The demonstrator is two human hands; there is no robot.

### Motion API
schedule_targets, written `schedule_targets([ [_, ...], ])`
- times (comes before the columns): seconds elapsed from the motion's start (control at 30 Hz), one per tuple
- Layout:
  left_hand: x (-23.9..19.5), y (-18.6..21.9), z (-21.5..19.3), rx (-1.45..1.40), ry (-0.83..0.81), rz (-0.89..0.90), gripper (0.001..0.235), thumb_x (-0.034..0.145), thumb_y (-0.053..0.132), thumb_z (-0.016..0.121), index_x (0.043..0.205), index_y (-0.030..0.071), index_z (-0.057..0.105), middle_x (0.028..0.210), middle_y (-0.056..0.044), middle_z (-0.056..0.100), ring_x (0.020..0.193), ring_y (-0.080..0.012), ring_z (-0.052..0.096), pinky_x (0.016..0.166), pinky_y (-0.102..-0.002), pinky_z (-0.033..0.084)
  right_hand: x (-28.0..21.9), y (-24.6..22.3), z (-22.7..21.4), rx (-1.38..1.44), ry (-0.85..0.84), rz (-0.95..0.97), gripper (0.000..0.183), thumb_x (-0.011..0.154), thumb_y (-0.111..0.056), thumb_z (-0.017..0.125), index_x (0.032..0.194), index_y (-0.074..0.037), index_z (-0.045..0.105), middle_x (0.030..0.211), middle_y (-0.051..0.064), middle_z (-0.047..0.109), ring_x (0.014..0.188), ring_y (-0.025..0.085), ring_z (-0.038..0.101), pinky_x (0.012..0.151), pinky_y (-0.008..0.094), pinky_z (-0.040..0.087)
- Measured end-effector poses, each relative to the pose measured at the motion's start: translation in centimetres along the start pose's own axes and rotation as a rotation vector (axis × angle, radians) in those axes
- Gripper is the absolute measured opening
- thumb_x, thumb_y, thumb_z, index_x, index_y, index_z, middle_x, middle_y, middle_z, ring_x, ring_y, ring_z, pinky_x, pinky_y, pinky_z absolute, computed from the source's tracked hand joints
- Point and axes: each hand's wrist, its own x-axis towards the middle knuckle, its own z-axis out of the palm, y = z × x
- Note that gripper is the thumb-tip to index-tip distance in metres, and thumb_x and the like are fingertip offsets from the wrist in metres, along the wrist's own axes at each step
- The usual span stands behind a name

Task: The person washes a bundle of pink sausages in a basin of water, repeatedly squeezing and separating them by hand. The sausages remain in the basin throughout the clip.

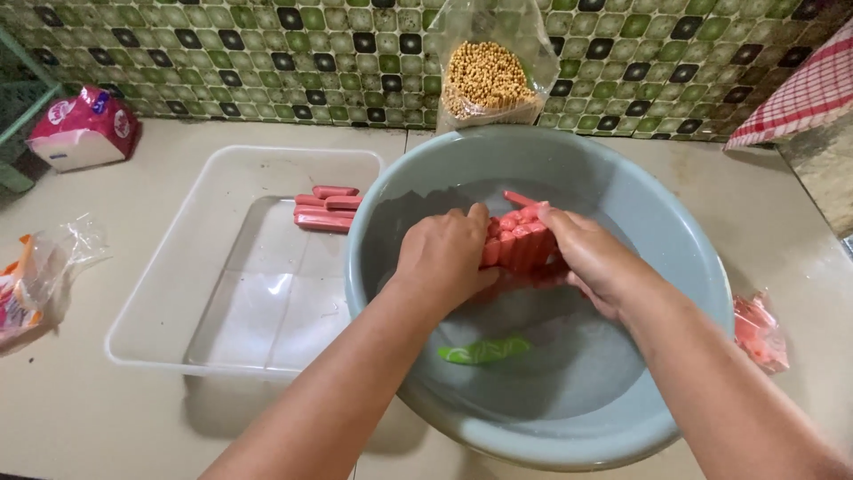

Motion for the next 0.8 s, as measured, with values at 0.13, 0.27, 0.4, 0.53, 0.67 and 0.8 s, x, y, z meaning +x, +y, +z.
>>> schedule_targets([
  [0.13, 0.4, -0.2, 0.8, -0.044, 0.046, -0.006, 0.074, 0.074, 0.046, 0.084, 0.125, -0.001, 0.06, 0.095, -0.019, 0.073, 0.088, -0.0396, 0.075, 0.074, -0.047, 0.063, 8.1, 6.5, -2.1, -0.09, 0.049, -0.008, 0.063, 0.098, -0.053, 0.046, 0.154, -0.022, 0.048, 0.151, 0.01, 0.044, 0.139, 0.036, 0.048, 0.113, 0.07, 0.032],
  [0.27, 1.4, -0.7, 0.7, -0.041, 0.063, -0.014, 0.073, 0.067, 0.046, 0.087, 0.118, 0.0, 0.063, 0.089, -0.017, 0.073, 0.083, -0.0409, 0.075, 0.07, -0.048, 0.063, 10.9, 7.2, -1.8, -0.239, 0.137, -0.12, 0.055, 0.099, -0.049, 0.042, 0.134, -0.012, 0.063, 0.129, 0.018, 0.059, 0.115, 0.037, 0.059, 0.084, 0.056, 0.054],
  [0.4, 1.0, -0.8, 0.9, -0.104, 0.069, -0.044, 0.069, 0.067, 0.046, 0.087, 0.113, -0.001, 0.064, 0.089, -0.018, 0.074, 0.085, -0.0428, 0.075, 0.072, -0.05, 0.062, 13.4, 9.3, -3.0, -0.215, 0.199, -0.199, 0.049, 0.097, -0.041, 0.044, 0.127, -0.008, 0.064, 0.122, 0.026, 0.06, 0.098, 0.044, 0.066, 0.068, 0.054, 0.061],
  [0.53, 0.7, -0.6, -0.5, -0.143, 0.071, -0.068, 0.063, 0.068, 0.042, 0.085, 0.11, 0.0, 0.063, 0.09, -0.018, 0.075, 0.086, -0.0436, 0.075, 0.074, -0.052, 0.062, 15.0, 9.9, -3.0, -0.304, 0.222, -0.21, 0.049, 0.099, -0.044, 0.041, 0.13, -0.016, 0.066, 0.125, 0.025, 0.062, 0.106, 0.044, 0.067, 0.078, 0.056, 0.06],
  [0.67, 0.3, -0.5, -0.6, -0.167, 0.071, -0.063, 0.059, 0.069, 0.04, 0.085, 0.107, 0.0, 0.064, 0.09, -0.018, 0.075, 0.087, -0.0441, 0.075, 0.075, -0.051, 0.062, 12.6, 9.3, -2.7, -0.308, 0.256, -0.286, 0.046, 0.1, -0.04, 0.043, 0.13, -0.014, 0.067, 0.12, 0.026, 0.065, 0.105, 0.044, 0.066, 0.077, 0.055, 0.059],
  [0.8, 0.4, -0.8, -0.1, -0.194, 0.091, -0.063, 0.062, 0.067, 0.046, 0.085, 0.106, 0.003, 0.066, 0.088, -0.016, 0.075, 0.087, -0.0421, 0.076, 0.075, -0.05, 0.062, 11.3, 8.5, -2.5, -0.34, 0.251, -0.291, 0.044, 0.1, -0.038, 0.042, 0.129, -0.019, 0.07, 0.122, 0.022, 0.068, 0.115, 0.04, 0.064, 0.089, 0.053, 0.057],
])
